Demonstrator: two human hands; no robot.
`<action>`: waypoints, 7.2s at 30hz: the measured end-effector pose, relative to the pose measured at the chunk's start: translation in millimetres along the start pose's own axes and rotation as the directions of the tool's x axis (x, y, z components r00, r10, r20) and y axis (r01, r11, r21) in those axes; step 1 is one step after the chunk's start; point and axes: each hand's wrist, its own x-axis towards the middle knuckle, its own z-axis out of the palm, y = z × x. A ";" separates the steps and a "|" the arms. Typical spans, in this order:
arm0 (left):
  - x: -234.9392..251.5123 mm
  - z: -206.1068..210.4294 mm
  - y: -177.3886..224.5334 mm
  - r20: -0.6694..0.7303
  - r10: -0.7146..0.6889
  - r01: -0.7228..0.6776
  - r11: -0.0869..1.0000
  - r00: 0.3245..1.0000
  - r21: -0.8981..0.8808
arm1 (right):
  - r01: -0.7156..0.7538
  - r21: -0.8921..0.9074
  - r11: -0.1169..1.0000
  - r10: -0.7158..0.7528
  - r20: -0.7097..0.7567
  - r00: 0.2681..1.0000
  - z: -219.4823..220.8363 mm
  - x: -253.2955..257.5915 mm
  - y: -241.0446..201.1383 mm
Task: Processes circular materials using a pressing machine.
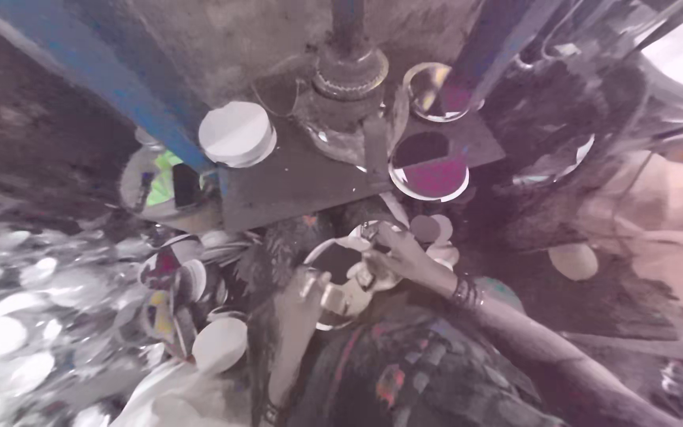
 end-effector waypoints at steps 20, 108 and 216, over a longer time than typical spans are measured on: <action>6.0 -16.4 -10.5 -0.358 -0.012 -0.023 0.995 0.934 -0.094 | -0.341 -0.348 0.873 0.396 0.098 0.913 -7.6 -0.8 31.9; 22.4 45.1 5.1 0.026 -0.264 0.225 0.765 0.964 -0.603 | 0.135 -0.730 0.670 -0.159 0.037 0.987 -153.7 45.3 78.6; 16.4 58.7 -9.2 0.043 -0.235 0.203 0.718 0.971 -0.665 | -0.074 0.310 0.948 0.269 -0.656 0.705 -119.2 37.9 73.1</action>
